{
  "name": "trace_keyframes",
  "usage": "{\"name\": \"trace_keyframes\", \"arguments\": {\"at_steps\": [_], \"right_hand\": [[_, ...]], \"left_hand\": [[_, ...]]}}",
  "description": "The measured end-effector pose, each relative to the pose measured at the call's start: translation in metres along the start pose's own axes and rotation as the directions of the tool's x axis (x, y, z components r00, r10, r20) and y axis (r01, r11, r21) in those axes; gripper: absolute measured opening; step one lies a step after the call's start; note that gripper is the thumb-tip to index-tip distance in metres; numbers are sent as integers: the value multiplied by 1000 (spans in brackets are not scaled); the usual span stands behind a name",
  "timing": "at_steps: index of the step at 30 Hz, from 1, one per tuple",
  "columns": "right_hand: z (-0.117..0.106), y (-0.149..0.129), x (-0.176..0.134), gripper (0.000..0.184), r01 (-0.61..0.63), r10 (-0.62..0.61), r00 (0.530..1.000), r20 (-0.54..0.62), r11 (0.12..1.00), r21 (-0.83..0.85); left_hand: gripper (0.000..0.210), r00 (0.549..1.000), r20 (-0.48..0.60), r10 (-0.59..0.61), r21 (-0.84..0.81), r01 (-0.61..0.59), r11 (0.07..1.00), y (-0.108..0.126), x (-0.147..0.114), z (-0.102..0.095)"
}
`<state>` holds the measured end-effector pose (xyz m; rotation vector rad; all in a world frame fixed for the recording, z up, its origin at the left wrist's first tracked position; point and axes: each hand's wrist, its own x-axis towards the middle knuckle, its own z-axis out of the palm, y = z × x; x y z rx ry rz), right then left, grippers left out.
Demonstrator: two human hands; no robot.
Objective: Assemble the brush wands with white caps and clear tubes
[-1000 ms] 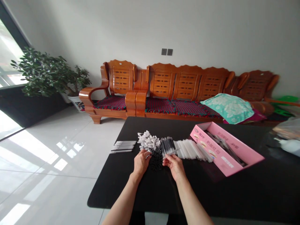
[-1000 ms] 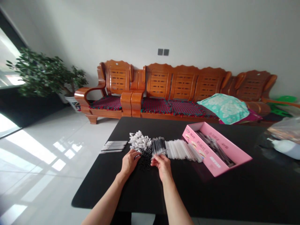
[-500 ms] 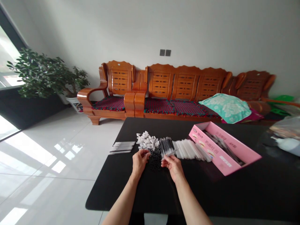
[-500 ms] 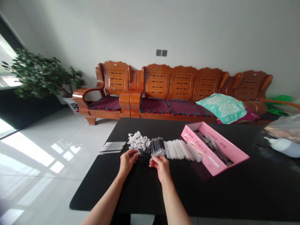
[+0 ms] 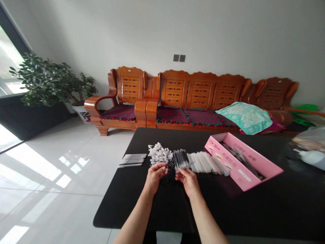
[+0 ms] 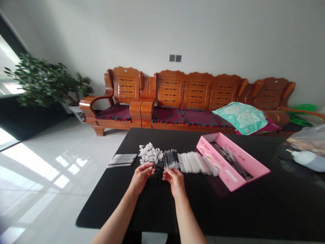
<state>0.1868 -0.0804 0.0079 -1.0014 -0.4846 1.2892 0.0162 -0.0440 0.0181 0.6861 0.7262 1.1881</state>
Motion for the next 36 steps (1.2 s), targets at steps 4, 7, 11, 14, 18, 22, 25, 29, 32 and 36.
{"name": "trace_keyframes", "arguments": {"at_steps": [4,7,11,14,18,22,25,29,32,36], "right_hand": [[12,-9,-3,28,35,-34,999,-4,998,52],[26,-16,-5,29,79,-80,997,10,996,36],[39,-22,-8,30,139,-139,990,5,989,-40],[42,-21,-10,31,143,-142,990,8,987,-71],[43,-18,-11,30,135,-133,991,26,987,-87],[41,-16,-11,31,131,-128,991,34,985,-110],[40,-14,-10,28,134,-129,991,43,982,-133],[40,-13,-10,25,143,-133,988,77,979,-148],[41,-13,-11,25,142,-128,987,100,979,-148],[41,-13,-10,26,139,-124,986,108,980,-144]], "left_hand": [[37,999,25,-37,-3,37,999,2,-4,4],[38,998,36,-51,3,51,999,3,-7,7],[33,996,69,-64,-14,65,998,3,-9,9],[31,993,95,-64,-10,65,998,2,-10,11],[29,991,118,-55,3,55,998,2,-10,10],[27,990,131,-44,3,44,999,1,-10,9],[27,990,136,-38,7,37,999,0,-10,9],[26,990,138,-23,32,19,999,-2,-10,10],[25,991,136,-6,56,-2,998,-2,-9,11],[28,994,109,6,79,-15,997,-2,-9,13]]}}
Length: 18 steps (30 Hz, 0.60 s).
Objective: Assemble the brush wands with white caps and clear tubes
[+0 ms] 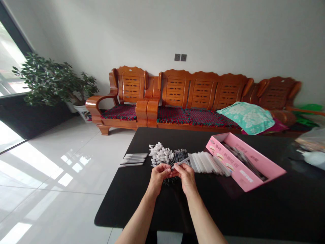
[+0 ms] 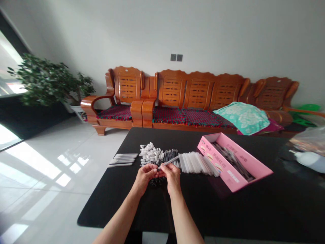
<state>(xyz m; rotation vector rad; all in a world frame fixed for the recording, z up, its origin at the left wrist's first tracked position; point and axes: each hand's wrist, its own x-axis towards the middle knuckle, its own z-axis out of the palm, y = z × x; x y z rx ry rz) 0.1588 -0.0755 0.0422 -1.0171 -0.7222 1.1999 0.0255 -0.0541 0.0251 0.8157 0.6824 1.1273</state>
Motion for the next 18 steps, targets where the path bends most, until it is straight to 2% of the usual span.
{"name": "trace_keyframes", "arguments": {"at_steps": [8,18], "right_hand": [[-1,0,1,29,-14,13,998,-59,1000,-21],[3,1,-1,28,-17,17,1000,-14,1000,3]], "left_hand": [[29,999,-42,0,11,1,1000,0,-1,2],[29,995,-97,33,42,-30,999,1,-1,5]]}}
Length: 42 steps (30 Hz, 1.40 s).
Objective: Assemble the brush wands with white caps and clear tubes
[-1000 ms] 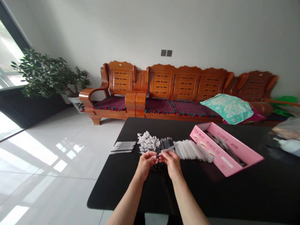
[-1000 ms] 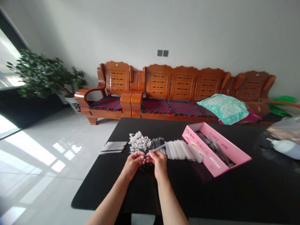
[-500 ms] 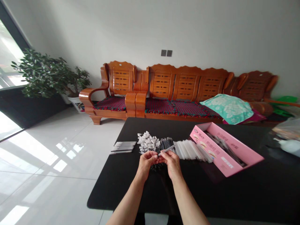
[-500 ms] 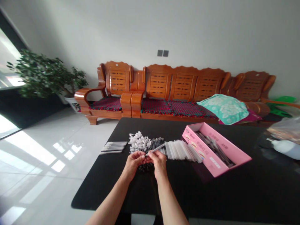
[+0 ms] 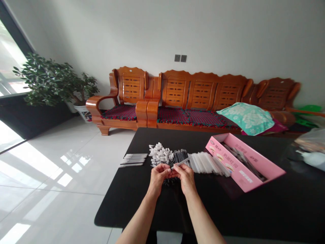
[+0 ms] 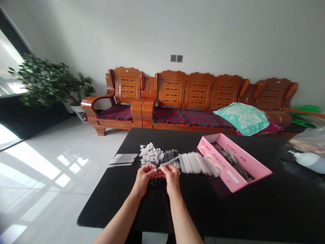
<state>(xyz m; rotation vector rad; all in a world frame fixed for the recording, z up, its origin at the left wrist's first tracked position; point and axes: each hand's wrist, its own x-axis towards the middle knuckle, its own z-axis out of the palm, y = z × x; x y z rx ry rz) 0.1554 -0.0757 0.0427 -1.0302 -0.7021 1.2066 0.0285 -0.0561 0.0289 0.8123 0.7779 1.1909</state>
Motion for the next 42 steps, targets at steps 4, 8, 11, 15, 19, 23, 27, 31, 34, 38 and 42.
{"name": "trace_keyframes", "arguments": {"at_steps": [4,8,11,15,19,23,27,31,34,38,42], "right_hand": [[-1,3,0,27,-6,5,999,-43,1000,-31],[-2,2,0,29,-13,10,997,-82,999,-38],[-2,1,0,31,-10,7,995,-104,1000,-26],[-1,1,1,31,-12,8,994,-113,1000,-28],[-1,2,2,29,-12,8,995,-95,999,-39],[-2,3,2,28,-7,2,995,-98,999,-53],[-2,2,1,29,-1,-5,995,-102,998,-60],[-2,0,0,30,-6,-2,993,-115,997,-71],[-1,-1,0,29,-8,-1,994,-113,997,-71],[-1,-1,1,29,-3,-5,994,-110,997,-73],[-1,-2,1,30,1,-9,993,-114,997,-78]], "left_hand": [[28,995,-20,97,51,-96,994,3,-1,4],[32,991,-23,128,87,-126,988,5,-2,7],[37,995,-28,94,168,-88,982,4,-1,6],[47,1000,5,4,286,-5,958,-1,1,2],[45,1000,27,-1,310,-8,951,-4,2,0],[39,1000,18,23,244,-27,969,0,1,4],[42,999,6,34,155,-34,987,4,0,6],[45,999,10,-38,223,34,974,1,1,3],[48,996,60,-65,278,45,959,-2,2,1],[40,996,86,-10,235,-11,972,-1,2,2],[43,999,45,-13,215,3,977,2,1,3]]}}
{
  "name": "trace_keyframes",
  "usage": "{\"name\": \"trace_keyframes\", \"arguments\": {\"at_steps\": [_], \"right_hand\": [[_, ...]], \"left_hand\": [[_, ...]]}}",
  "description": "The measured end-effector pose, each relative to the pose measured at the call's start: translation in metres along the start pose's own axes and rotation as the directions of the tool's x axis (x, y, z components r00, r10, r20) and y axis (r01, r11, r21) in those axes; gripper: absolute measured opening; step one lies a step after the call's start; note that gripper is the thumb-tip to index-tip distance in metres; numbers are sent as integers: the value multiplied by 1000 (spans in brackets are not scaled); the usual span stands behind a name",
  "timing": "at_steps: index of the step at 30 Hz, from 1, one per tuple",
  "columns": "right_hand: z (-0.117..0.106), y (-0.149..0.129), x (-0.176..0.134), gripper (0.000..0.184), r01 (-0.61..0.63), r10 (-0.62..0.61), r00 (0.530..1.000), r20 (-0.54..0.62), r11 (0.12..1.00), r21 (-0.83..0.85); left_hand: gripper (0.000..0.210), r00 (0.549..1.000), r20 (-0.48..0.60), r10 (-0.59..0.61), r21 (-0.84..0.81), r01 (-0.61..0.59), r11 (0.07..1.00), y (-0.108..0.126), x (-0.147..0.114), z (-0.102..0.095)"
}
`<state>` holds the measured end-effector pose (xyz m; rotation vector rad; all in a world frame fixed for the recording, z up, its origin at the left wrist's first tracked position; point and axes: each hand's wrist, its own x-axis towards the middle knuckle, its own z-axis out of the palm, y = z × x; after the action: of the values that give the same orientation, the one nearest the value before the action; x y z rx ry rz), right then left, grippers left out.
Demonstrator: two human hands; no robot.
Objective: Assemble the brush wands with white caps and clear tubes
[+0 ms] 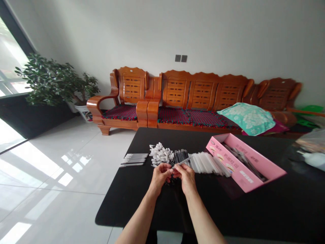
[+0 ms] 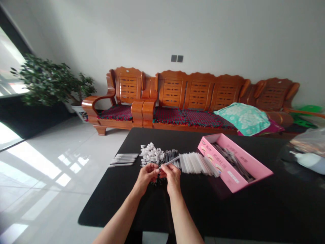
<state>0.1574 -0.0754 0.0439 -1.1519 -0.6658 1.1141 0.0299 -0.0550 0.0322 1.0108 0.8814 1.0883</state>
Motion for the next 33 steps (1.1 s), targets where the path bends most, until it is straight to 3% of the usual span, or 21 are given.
{"name": "trace_keyframes", "arguments": {"at_steps": [4,11,17,20,23,29,33], "right_hand": [[0,1,0,31,-1,1,1000,-8,1000,-2],[-1,3,1,31,-4,4,1000,-14,1000,4],[0,1,0,31,-9,9,1000,-27,1000,1],[0,1,0,30,-11,11,999,-30,1000,3],[0,2,0,29,-8,8,1000,-25,1000,2],[-1,3,0,29,-6,6,1000,-16,1000,-14],[-2,6,2,29,-4,4,1000,-5,1000,-12]], "left_hand": [[49,999,-4,-48,57,48,997,-1,0,1],[43,1000,1,19,-30,-19,999,0,0,1],[46,999,-5,-52,30,52,998,-1,0,0],[43,999,39,-18,39,16,999,-2,0,0],[41,1000,17,19,-7,-19,1000,-2,1,0],[47,998,4,-61,20,61,998,-3,0,1],[43,1000,31,-2,25,1,1000,-3,0,1]]}}
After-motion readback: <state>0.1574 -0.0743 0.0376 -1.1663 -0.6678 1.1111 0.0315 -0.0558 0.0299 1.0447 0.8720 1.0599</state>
